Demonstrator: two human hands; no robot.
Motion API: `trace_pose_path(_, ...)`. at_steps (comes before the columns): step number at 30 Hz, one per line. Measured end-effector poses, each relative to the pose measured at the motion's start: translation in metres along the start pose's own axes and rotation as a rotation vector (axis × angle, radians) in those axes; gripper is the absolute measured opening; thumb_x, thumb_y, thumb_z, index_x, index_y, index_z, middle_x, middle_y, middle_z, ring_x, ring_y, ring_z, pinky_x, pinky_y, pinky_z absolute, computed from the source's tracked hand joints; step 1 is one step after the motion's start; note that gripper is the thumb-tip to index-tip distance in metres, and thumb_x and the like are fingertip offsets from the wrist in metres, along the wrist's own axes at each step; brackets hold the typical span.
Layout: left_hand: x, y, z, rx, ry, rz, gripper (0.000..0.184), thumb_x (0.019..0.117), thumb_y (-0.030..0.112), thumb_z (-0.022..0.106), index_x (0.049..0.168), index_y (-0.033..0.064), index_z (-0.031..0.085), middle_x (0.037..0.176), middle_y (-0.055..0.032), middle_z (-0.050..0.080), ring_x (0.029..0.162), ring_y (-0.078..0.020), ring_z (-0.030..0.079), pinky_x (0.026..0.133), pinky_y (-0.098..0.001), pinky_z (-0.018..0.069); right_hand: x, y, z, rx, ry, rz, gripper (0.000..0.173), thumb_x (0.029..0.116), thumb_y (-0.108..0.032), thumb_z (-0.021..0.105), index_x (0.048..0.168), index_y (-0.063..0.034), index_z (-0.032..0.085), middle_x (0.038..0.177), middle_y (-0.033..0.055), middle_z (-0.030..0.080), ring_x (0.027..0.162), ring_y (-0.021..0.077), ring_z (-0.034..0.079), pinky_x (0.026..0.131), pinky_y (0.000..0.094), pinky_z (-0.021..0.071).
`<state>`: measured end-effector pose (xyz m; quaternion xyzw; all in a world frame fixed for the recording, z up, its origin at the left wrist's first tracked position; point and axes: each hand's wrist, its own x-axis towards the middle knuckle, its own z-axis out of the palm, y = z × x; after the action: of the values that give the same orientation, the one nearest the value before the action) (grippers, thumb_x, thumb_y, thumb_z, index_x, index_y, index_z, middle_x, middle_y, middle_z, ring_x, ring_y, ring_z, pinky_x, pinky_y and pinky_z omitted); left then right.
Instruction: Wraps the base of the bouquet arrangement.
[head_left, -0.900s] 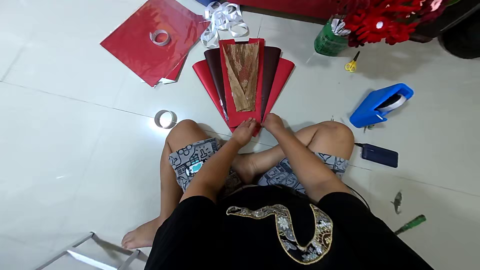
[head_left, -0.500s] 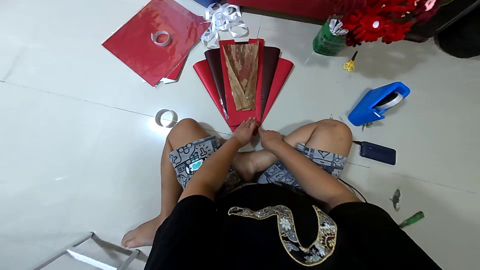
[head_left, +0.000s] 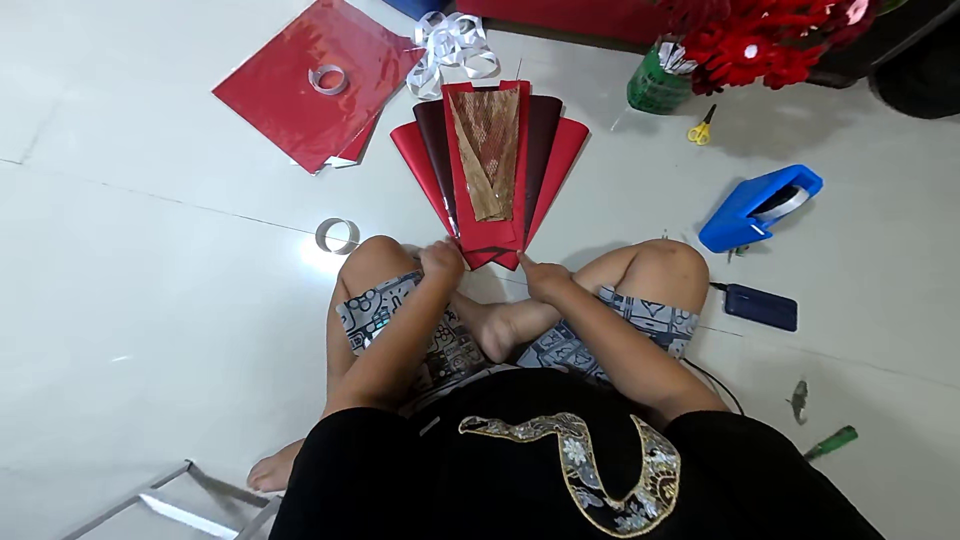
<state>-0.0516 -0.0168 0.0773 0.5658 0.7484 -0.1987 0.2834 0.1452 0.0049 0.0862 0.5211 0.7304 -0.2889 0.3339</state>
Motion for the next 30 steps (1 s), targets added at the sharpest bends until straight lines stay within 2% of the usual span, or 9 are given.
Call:
trace_pose_path(2, -0.007, 0.018, 0.009, -0.017, 0.120, 0.170, 0.055, 0.1023, 0.012, 0.053, 0.153, -0.0055, 0.038, 0.154, -0.0280, 0.042, 0.137, -0.0469, 0.046, 0.104, -0.0645, 0.0425, -0.002, 0.000, 0.000, 0.015, -0.006, 0.001, 0.092, 0.0934, -0.006, 0.058, 0.168, -0.0205, 0.006, 0.130, 0.0287, 0.064, 0.119, 0.0483, 0.063, 0.095, 0.0671, 0.0497)
trace_pose_path(3, -0.007, 0.027, 0.018, -0.035, 0.141, 0.306, 0.056, 0.1041, 0.014, 0.051, 0.154, -0.0051, 0.037, 0.160, -0.0260, 0.035, 0.147, -0.0445, 0.036, 0.113, -0.0658, 0.0338, -0.003, -0.001, -0.001, 0.019, -0.011, 0.008, 0.092, 0.0940, -0.008, 0.059, 0.168, -0.0201, 0.006, 0.131, 0.0288, 0.063, 0.119, 0.0484, 0.063, 0.096, 0.0677, 0.0494)
trace_pose_path(4, -0.004, 0.037, 0.029, -0.039, 0.117, 0.424, 0.060, 0.1074, 0.020, 0.048, 0.159, -0.0037, 0.029, 0.168, -0.0231, 0.023, 0.156, -0.0404, 0.019, 0.122, -0.0663, 0.0180, -0.004, -0.003, -0.002, 0.017, -0.019, 0.017, 0.091, 0.0951, -0.010, 0.060, 0.168, -0.0194, 0.006, 0.131, 0.0285, 0.063, 0.120, 0.0480, 0.063, 0.096, 0.0679, 0.0491)
trace_pose_path(5, 0.002, 0.047, 0.037, -0.016, 0.082, 0.501, 0.063, 0.1090, 0.025, 0.045, 0.161, -0.0026, 0.022, 0.171, -0.0203, 0.015, 0.159, -0.0363, 0.010, 0.125, -0.0637, 0.0107, -0.004, -0.005, -0.003, 0.012, -0.026, 0.025, 0.091, 0.0960, -0.012, 0.060, 0.168, -0.0191, 0.005, 0.132, 0.0279, 0.063, 0.120, 0.0475, 0.063, 0.097, 0.0676, 0.0491)
trace_pose_path(7, 0.011, 0.059, 0.046, 0.017, 0.010, 0.534, 0.065, 0.1103, 0.027, 0.040, 0.162, -0.0020, 0.014, 0.173, -0.0175, 0.006, 0.160, -0.0321, 0.004, 0.127, -0.0585, 0.0066, -0.002, -0.005, -0.002, 0.007, -0.035, 0.023, 0.091, 0.0962, -0.012, 0.060, 0.168, -0.0189, 0.004, 0.132, 0.0279, 0.063, 0.120, 0.0474, 0.063, 0.097, 0.0671, 0.0490)
trace_pose_path(10, 0.020, 0.062, 0.051, 0.053, -0.024, 0.533, 0.063, 0.1098, 0.022, 0.037, 0.162, -0.0029, 0.014, 0.173, -0.0165, 0.005, 0.160, -0.0317, 0.006, 0.128, -0.0553, 0.0086, -0.005, -0.003, -0.003, 0.024, -0.030, 0.024, 0.088, 0.0960, -0.010, 0.057, 0.168, -0.0189, 0.006, 0.133, 0.0275, 0.063, 0.122, 0.0473, 0.062, 0.097, 0.0675, 0.0481)
trace_pose_path(14, 0.023, 0.059, 0.054, 0.072, 0.002, 0.532, 0.064, 0.1085, 0.020, 0.040, 0.163, -0.0020, 0.014, 0.173, -0.0146, 0.006, 0.160, -0.0303, 0.008, 0.128, -0.0523, 0.0112, -0.010, -0.007, -0.003, 0.036, -0.017, 0.051, 0.080, 0.0957, -0.013, 0.058, 0.165, -0.0097, 0.019, 0.135, 0.0282, 0.062, 0.122, 0.0483, 0.062, 0.096, 0.0687, 0.0479)
trace_pose_path(18, 0.022, 0.060, 0.052, 0.064, -0.011, 0.530, 0.067, 0.1081, 0.023, 0.044, 0.163, -0.0005, 0.014, 0.173, -0.0154, 0.006, 0.160, -0.0303, 0.007, 0.128, -0.0539, 0.0106, -0.012, -0.008, 0.001, 0.037, -0.011, 0.058, 0.082, 0.0948, -0.012, 0.059, 0.166, -0.0082, 0.017, 0.134, 0.0289, 0.062, 0.122, 0.0489, 0.061, 0.097, 0.0695, 0.0470)
trace_pose_path(30, 0.024, 0.061, 0.052, 0.101, 0.007, 0.546, 0.066, 0.1089, 0.027, 0.044, 0.163, 0.0025, 0.017, 0.173, -0.0164, 0.008, 0.160, -0.0320, 0.010, 0.128, -0.0546, 0.0112, -0.009, -0.011, -0.001, 0.021, -0.010, 0.101, 0.084, 0.0939, -0.008, 0.057, 0.166, -0.0119, 0.014, 0.133, 0.0267, 0.063, 0.121, 0.0461, 0.063, 0.095, 0.0661, 0.0497)
